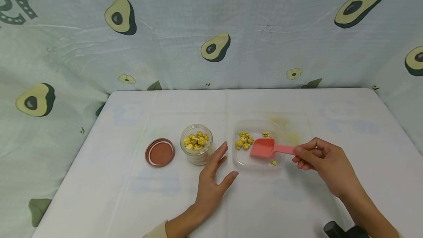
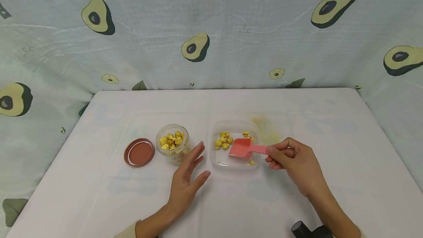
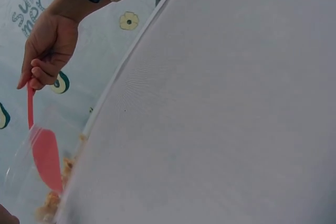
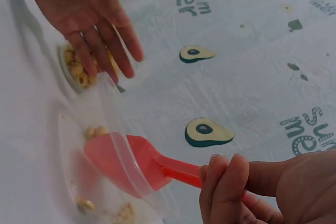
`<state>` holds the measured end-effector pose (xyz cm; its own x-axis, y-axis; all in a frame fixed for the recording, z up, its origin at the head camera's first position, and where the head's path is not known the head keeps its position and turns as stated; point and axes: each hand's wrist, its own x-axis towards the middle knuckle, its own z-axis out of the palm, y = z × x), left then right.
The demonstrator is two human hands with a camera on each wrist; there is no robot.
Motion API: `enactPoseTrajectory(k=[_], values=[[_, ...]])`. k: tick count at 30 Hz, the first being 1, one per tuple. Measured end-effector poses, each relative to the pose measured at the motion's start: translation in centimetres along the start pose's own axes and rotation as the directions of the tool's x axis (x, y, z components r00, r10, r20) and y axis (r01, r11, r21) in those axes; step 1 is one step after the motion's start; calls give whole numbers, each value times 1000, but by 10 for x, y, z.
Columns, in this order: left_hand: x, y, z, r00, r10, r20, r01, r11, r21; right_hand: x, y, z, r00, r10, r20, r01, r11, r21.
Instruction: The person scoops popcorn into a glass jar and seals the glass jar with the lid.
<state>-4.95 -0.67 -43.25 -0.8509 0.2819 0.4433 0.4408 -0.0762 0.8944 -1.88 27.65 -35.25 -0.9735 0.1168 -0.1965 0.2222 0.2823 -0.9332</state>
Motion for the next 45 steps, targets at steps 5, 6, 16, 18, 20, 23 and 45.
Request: enactPoseTrajectory(k=[5,6,16,18,20,23,45], values=[[7,-6,12,991,-131,-21,130,991,-10,-1,3,9,1000,-14,-14,14,1000,11],[8,-7,14,989,-147,-19,146,989,-4,-2,3,11,1000,-19,-19,19,1000,14],[11,-11,20,977,-213,26,211,976,52,-4,3,26,999,-30,-29,31,999,37],[11,-13,20,978,-207,30,205,977,51,-7,4,29,999,-17,-38,18,999,34],[11,-14,19,979,-200,32,199,979,54,-10,4,32,999,-3,-45,5,999,36],[11,-14,19,980,-195,34,193,980,56,-13,3,39,998,9,-65,-6,999,49],[13,-17,19,980,-194,46,191,980,64,-4,10,65,969,13,-248,58,959,276]])
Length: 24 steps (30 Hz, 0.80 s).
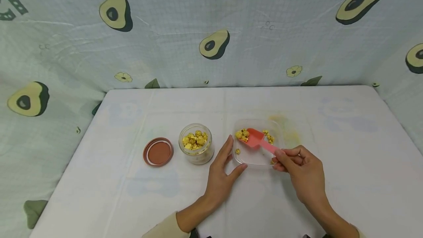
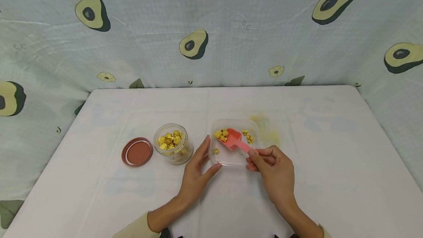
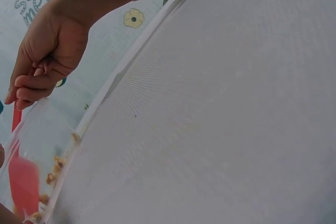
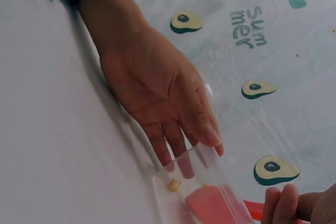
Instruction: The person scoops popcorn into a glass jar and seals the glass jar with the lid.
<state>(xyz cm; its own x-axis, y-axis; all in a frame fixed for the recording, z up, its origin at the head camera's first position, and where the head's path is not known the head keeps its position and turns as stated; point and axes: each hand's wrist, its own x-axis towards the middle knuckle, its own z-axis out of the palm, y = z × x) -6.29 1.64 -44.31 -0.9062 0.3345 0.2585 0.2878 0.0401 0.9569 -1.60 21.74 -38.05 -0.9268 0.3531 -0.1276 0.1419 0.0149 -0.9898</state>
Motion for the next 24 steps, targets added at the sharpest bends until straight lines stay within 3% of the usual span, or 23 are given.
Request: enactPoseTrajectory(k=[7,15,24], values=[[0,6,0,1000,2,-8,-2,1000,-4,12,-7,-14,988,114,108,-104,990,-94],[3,35,-3,1000,-10,-1,10,1000,-25,24,-10,-31,981,108,159,-78,980,-184],[1,4,0,1000,-2,-5,2,1000,-3,32,-12,-44,977,93,194,-29,951,-308]])
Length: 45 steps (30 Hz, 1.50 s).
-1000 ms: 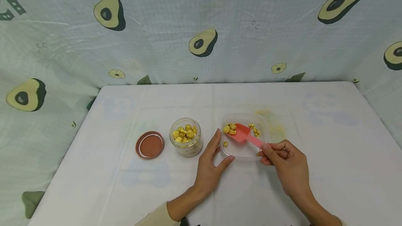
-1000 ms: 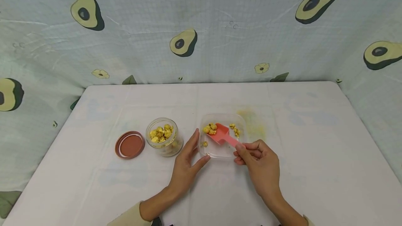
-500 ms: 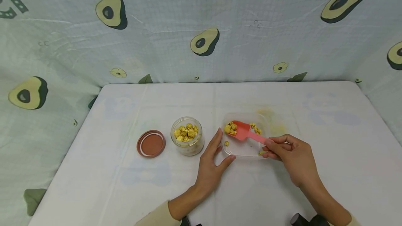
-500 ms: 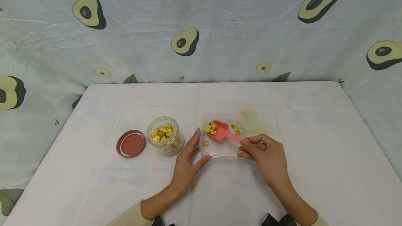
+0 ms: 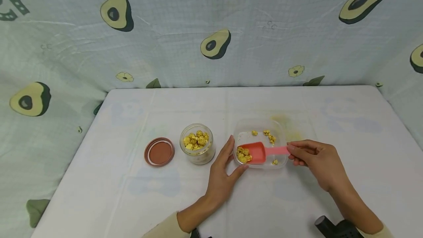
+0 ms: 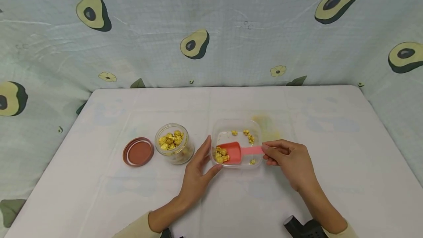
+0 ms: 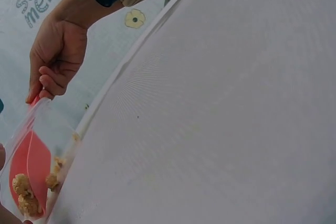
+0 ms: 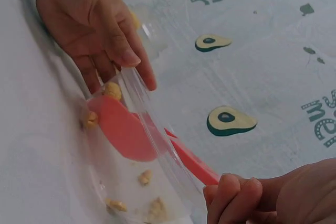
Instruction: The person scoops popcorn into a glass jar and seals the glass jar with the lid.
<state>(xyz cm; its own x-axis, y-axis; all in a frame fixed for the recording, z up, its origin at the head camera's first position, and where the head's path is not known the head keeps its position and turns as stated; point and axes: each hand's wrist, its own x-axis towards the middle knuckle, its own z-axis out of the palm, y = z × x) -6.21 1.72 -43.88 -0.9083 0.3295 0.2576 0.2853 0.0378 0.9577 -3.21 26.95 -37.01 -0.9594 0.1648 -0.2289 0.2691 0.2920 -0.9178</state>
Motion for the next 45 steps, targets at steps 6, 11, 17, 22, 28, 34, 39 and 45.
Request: enactPoseTrajectory(k=[6,11,17,22,28,34,39,45], values=[[-2,-2,-1,1000,15,3,-15,1000,-11,2,-1,-4,999,9,31,-7,998,-62],[-1,3,-1,1000,5,5,-5,1000,-5,5,1,-8,999,17,40,-14,997,-78],[-1,-2,-1,1000,19,8,-19,999,26,10,3,-12,998,43,52,-42,999,-30],[-1,-3,-1,1000,9,5,-9,999,35,11,1,-11,995,82,54,-82,997,-12],[-1,-3,-2,1000,19,2,-19,999,37,12,1,-12,992,108,65,-108,994,3],[-2,-5,-2,999,47,-4,-47,999,17,15,6,-17,994,86,69,-87,996,8],[-1,-5,-2,998,56,-9,-56,998,31,18,6,-26,996,49,77,-54,996,66],[0,16,-3,999,40,-3,-40,999,25,19,-2,-36,998,20,62,-28,991,130]])
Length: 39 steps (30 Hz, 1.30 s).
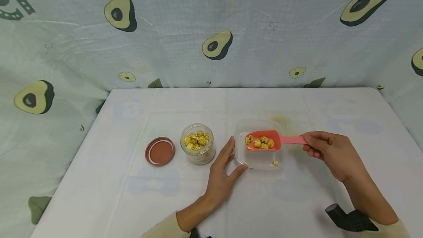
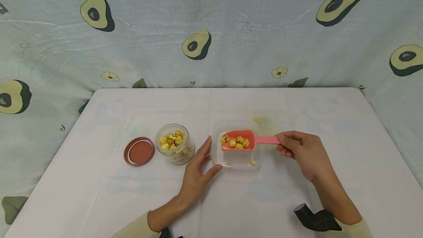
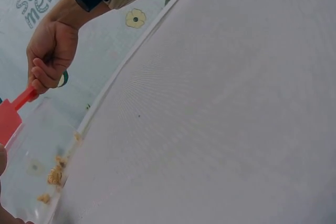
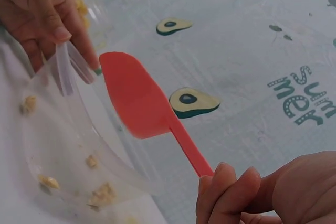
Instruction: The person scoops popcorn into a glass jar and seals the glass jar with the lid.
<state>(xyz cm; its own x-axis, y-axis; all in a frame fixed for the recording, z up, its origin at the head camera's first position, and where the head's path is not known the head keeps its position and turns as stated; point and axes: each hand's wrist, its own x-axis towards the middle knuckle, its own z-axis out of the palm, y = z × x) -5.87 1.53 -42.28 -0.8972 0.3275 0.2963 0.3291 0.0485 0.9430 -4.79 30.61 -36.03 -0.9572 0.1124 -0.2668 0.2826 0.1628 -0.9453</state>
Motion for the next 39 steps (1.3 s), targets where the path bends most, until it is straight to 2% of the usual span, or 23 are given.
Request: enactPoseTrajectory(k=[4,6,8,13,15,20,22,25,27,28,30,32,35,36,37,39], values=[[1,11,-1,1000,-17,7,17,1000,-11,0,-8,-1,1000,-9,-11,9,1000,-7],[1,6,-1,1000,-24,14,24,1000,3,0,-12,-1,1000,-16,-17,16,1000,-23],[0,-1,-1,999,-30,19,30,999,19,0,-16,-2,1000,-17,-20,17,1000,3],[-2,-14,-3,1000,-12,24,11,999,44,0,-25,-4,999,-34,-2,34,989,142],[-3,-15,-5,1000,1,19,-2,999,48,1,-30,-3,999,-51,5,50,985,167],[-11,-11,-12,1000,13,16,-14,999,42,5,-43,5,997,-77,19,74,990,121],[-16,-6,-16,999,35,14,-35,999,32,6,-48,9,997,-78,28,74,993,96],[-23,3,-23,991,130,-18,-130,991,34,9,-55,16,997,-73,37,70,995,72],[-26,16,-30,973,223,-60,-221,975,36,11,-60,22,997,-68,40,66,997,49],[-27,22,-33,958,275,-83,-273,961,38,11,-63,25,997,-71,42,69,997,41],[-28,31,-41,913,386,-134,-384,923,39,13,-67,32,996,-74,43,74,997,14],[-30,34,-50,863,471,-182,-469,881,54,14,-72,37,995,-83,50,84,996,-18],[-29,25,-62,789,560,-252,-553,827,106,16,-78,45,994,-93,64,97,993,-61],[-28,22,-66,774,571,-274,-557,820,133,17,-80,48,993,-95,71,100,992,-71],[-27,21,-69,766,573,-292,-549,819,168,18,-82,51,992,-96,77,102,991,-81],[-23,22,-74,767,557,-319,-508,831,228,20,-85,56,991,-97,88,105,990,-95]])
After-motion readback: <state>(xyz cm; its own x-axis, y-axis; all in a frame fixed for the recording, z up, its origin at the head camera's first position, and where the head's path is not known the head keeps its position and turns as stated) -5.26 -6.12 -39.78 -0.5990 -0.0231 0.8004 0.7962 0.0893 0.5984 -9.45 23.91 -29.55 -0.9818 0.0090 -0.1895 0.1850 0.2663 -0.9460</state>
